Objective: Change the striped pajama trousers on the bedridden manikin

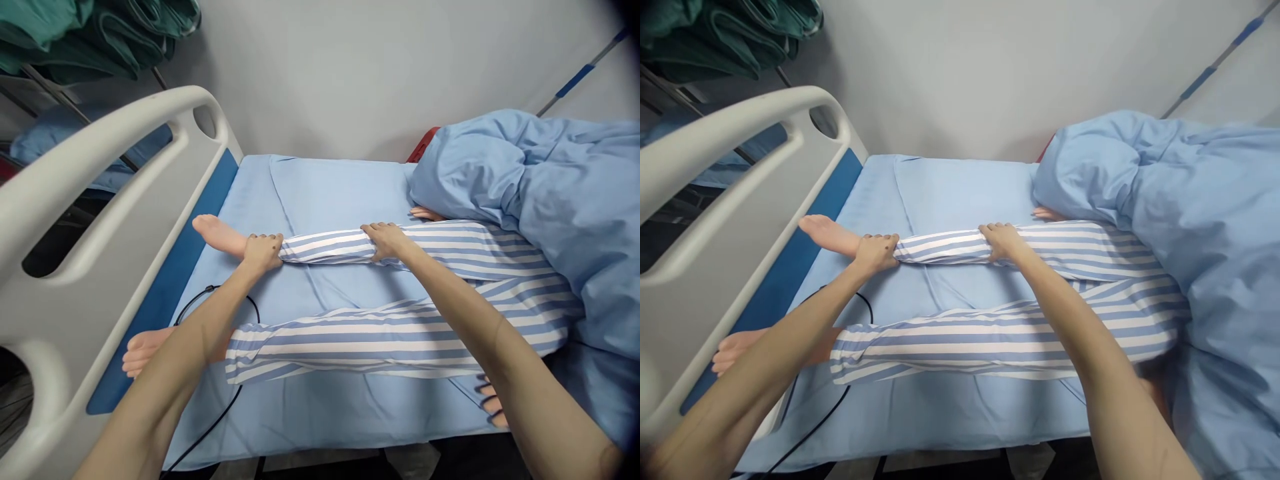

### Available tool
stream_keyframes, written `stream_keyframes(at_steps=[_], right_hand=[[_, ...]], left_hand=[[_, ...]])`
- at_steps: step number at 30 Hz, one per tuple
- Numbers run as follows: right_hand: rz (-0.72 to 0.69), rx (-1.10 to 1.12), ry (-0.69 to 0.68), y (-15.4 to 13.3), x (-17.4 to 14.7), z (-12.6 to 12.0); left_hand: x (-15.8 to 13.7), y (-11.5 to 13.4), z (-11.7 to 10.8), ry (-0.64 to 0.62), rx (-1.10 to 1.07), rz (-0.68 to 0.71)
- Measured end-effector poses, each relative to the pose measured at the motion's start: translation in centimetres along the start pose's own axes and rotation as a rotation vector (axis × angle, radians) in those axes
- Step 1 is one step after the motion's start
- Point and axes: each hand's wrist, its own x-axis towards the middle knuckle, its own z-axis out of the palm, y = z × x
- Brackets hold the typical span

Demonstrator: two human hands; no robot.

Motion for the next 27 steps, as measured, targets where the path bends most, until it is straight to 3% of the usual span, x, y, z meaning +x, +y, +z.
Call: stream_keyframes(at_steps=[6,10,17,22,27], right_hand=[[-0.018,-0.021,-0.014,-0.1,0.1,-0.2],[-0.025,-0.018,-0.005,0.1,-0.4,-2.0],[-0.020,0.104,0.093,4.5,-3.3,-9.0],[-0.052,0.187,0.174,7.9,-6.7,-14.0],[-0.030,0.257,0.226,9.8,-10.2,-17.2]], left_hand=[[-0.3,0.0,-0.6,0.000,0.025,0.011],[-0.5,-0.3,-2.3,0.025,0.045,0.013],[-1.5,1.0,-5.3,0.110,-0.076,-0.070],[-1.3,3.7,-7.0,0.161,-0.143,-0.112],[-1.0,7.3,-8.0,0.179,-0.217,-0.164]])
